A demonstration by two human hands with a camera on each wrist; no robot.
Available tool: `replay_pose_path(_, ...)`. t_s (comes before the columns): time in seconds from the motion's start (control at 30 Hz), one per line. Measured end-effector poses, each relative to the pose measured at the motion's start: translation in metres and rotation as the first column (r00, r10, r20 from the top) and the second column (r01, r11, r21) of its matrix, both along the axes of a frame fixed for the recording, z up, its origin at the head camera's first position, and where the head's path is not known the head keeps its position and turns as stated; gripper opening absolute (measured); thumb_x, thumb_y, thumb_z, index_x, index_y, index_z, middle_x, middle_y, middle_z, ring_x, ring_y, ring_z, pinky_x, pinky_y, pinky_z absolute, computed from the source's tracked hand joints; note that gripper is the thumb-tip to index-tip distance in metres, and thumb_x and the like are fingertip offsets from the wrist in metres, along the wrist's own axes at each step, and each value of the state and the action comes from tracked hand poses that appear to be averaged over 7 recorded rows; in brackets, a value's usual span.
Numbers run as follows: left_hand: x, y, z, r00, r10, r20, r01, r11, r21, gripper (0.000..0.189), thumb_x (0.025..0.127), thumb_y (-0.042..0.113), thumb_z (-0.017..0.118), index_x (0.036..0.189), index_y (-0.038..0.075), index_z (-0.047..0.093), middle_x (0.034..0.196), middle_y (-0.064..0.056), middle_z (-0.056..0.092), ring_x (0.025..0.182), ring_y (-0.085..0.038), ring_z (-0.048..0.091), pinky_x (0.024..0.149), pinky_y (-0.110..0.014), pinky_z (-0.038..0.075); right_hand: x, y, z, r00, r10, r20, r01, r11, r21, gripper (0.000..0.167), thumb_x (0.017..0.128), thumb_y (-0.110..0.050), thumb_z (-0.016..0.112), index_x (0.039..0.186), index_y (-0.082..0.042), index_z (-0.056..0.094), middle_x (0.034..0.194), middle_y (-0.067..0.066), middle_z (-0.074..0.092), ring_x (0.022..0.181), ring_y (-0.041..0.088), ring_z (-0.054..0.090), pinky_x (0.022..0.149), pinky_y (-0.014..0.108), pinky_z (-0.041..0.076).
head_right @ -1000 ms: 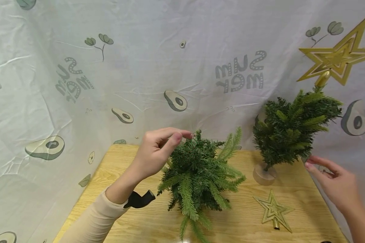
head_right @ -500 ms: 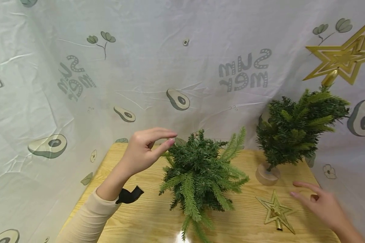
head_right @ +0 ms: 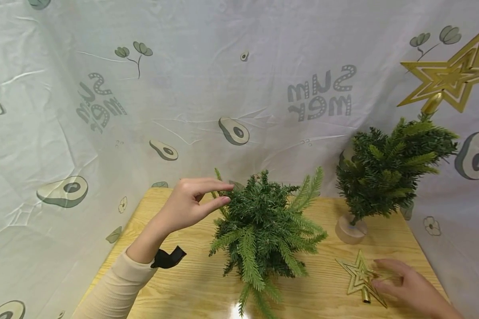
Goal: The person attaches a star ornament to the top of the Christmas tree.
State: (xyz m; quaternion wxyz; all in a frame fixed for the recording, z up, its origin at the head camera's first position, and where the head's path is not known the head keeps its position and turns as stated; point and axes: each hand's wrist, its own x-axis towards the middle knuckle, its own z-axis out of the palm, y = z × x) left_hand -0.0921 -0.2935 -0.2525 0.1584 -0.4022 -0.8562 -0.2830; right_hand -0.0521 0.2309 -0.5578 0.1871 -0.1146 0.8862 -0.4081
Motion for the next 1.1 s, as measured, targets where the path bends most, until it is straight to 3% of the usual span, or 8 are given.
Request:
replay_pose_path(0.07, 0.0, -0.001, -0.001, 1.0, -0.008, 0.009, 0.008, 1.0, 0.007, 0.027, 0.096, 0.023, 0.077, 0.122, 0.014, 0.079, 0.114, 0.004, 0.077, 0.056, -0.003, 0.04, 0.057, -0.023, 0.039, -0.001, 0.001, -0.002, 0.999, 0.038, 0.014, -0.038, 0.999, 0.021, 0.071, 0.1, -0.035, 0.071, 0.148, 0.012, 0.046, 0.144, 0.044, 0.042, 0.121, 0.061, 0.049, 0.075, 0.055, 0.055)
replay_pose_path(0.1, 0.0, -0.002, -0.002, 1.0, -0.009, 0.015, 0.009, 1.0, 0.009, 0.027, 0.096, 0.023, 0.077, 0.121, 0.014, 0.079, 0.113, 0.004, 0.077, 0.055, -0.002, 0.037, 0.056, -0.023, 0.037, -0.001, 0.0, -0.003, 0.999, 0.048, 0.019, -0.049, 0.998, 0.027, 0.072, 0.1, -0.036, 0.072, 0.147, 0.011, 0.047, 0.143, 0.042, 0.044, 0.125, 0.068, 0.04, 0.078, 0.06, 0.054)
replay_pose_path(0.3, 0.001, -0.002, -0.003, 0.997, -0.003, 0.083, 0.001, 1.0, 0.024, 0.021, 0.097, 0.021, 0.075, 0.117, 0.013, 0.08, 0.108, 0.005, 0.077, 0.052, -0.002, 0.03, 0.051, -0.023, 0.031, 0.0, -0.001, -0.009, 0.994, 0.062, 0.093, -0.065, 0.997, 0.032, 0.077, 0.095, -0.038, 0.076, 0.148, 0.009, 0.046, 0.142, 0.042, 0.041, 0.123, 0.068, 0.04, 0.078, 0.058, 0.054)
replay_pose_path(0.53, 0.002, -0.003, -0.007, 0.989, 0.009, 0.147, -0.015, 0.999, 0.042, 0.015, 0.098, 0.02, 0.074, 0.11, 0.015, 0.082, 0.092, 0.012, 0.073, 0.051, -0.004, 0.027, 0.051, -0.025, 0.027, -0.001, -0.004, -0.015, 0.996, 0.073, 0.044, -0.079, 0.988, 0.135, 0.081, 0.089, -0.043, 0.082, 0.145, 0.008, 0.052, 0.135, 0.034, 0.049, 0.118, 0.059, 0.049, 0.077, 0.058, 0.054)
replay_pose_path(0.8, 0.001, -0.002, -0.01, 0.986, -0.001, 0.167, -0.012, 0.997, 0.078, 0.011, 0.098, 0.015, 0.073, 0.105, 0.016, 0.081, 0.088, 0.013, 0.07, 0.049, -0.004, 0.028, 0.05, -0.024, 0.028, -0.004, -0.002, -0.018, 0.996, 0.067, 0.061, -0.077, 0.983, 0.168, 0.088, 0.082, -0.048, 0.086, 0.144, 0.006, 0.054, 0.129, 0.026, 0.054, 0.113, 0.049, 0.057, 0.077, 0.055, 0.054)
replay_pose_path(1.1, 0.0, -0.002, -0.015, 0.987, -0.01, 0.163, -0.006, 0.995, 0.099, 0.011, 0.097, 0.012, 0.073, 0.105, 0.014, 0.081, 0.084, 0.011, 0.071, 0.047, -0.002, 0.023, 0.048, -0.023, 0.024, -0.008, -0.003, -0.018, 0.987, 0.043, 0.153, -0.068, 0.984, 0.165, 0.105, 0.072, -0.056, 0.089, 0.145, 0.008, 0.05, 0.133, 0.031, 0.051, 0.116, 0.053, 0.054, 0.078, 0.055, 0.053)
